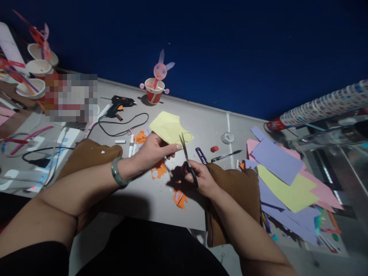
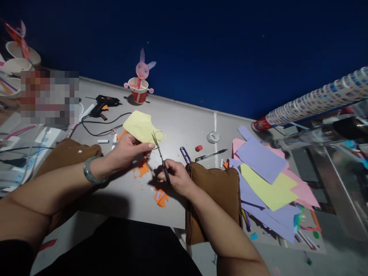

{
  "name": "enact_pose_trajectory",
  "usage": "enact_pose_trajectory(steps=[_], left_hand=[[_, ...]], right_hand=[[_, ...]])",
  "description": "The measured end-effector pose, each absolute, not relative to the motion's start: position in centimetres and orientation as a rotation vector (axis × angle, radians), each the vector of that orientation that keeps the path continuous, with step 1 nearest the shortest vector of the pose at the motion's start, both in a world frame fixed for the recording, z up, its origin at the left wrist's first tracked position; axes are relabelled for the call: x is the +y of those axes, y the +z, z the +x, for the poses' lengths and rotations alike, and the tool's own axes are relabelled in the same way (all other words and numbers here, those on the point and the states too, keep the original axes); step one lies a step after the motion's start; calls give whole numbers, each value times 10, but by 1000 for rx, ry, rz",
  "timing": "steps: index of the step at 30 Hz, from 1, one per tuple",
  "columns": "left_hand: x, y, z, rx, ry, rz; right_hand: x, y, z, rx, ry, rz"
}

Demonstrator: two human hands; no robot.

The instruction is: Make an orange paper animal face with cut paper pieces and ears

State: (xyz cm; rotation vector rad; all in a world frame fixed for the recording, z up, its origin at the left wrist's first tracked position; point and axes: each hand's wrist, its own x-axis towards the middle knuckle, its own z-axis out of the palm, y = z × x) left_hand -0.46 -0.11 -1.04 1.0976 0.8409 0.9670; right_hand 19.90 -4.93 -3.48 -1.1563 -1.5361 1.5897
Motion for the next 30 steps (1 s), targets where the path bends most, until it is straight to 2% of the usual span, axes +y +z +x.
enact_pose_trajectory(steps=[30], left_hand=[[1,-4,-6,906,983,1073]], right_hand=[[-49,-37,203,-1537,1628,-1153]])
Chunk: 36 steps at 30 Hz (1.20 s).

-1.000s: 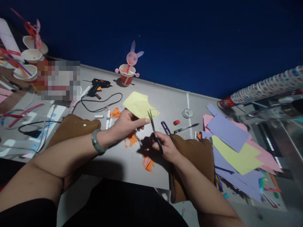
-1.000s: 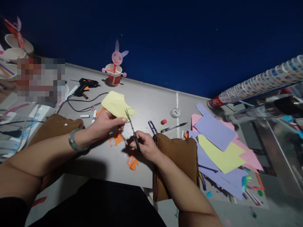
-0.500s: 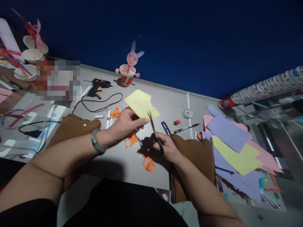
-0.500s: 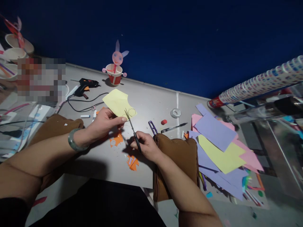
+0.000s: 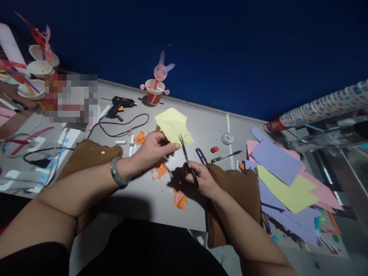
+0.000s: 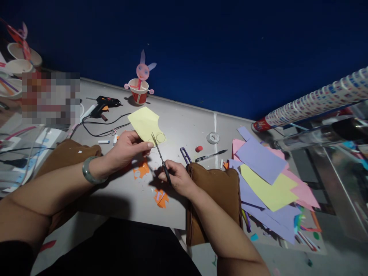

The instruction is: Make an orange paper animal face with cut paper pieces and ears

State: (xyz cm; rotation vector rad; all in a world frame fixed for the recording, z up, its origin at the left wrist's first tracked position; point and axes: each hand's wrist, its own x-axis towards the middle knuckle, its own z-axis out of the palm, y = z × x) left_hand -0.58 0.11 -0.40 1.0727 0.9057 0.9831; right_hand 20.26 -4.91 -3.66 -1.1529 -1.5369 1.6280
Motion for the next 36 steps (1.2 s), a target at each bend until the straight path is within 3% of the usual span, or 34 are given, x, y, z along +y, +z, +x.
enact_pose_trajectory(steps=[16,36], left_hand=[[4,-2,-7,936,1059,1160],[7,2,-9,976,888,1287]], right_hand=[[-50,-37,201,-1513,1644,-1178],[-49,-38,200,-1529,1693,-1189]])
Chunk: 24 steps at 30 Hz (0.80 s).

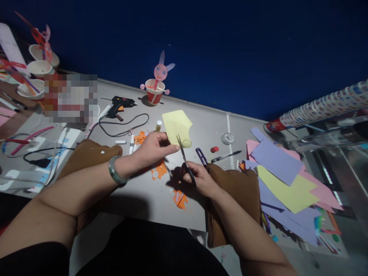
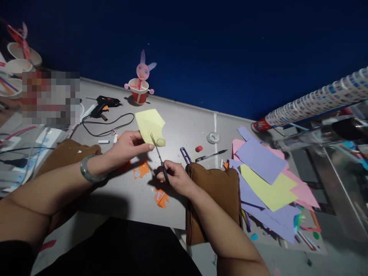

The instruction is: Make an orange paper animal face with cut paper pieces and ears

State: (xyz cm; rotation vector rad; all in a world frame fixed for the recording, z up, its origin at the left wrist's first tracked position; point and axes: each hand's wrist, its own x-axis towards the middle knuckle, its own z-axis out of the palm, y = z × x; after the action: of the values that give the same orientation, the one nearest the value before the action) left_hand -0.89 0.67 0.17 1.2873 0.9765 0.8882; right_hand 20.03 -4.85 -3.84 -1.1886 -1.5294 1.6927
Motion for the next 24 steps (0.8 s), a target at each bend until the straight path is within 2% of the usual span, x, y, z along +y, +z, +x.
enact_pose_trajectory(steps=[24], left_hand=[[10,9,-14,998,780,1352]], right_hand=[[-47,-34,203,-1541,1732,-1211]])
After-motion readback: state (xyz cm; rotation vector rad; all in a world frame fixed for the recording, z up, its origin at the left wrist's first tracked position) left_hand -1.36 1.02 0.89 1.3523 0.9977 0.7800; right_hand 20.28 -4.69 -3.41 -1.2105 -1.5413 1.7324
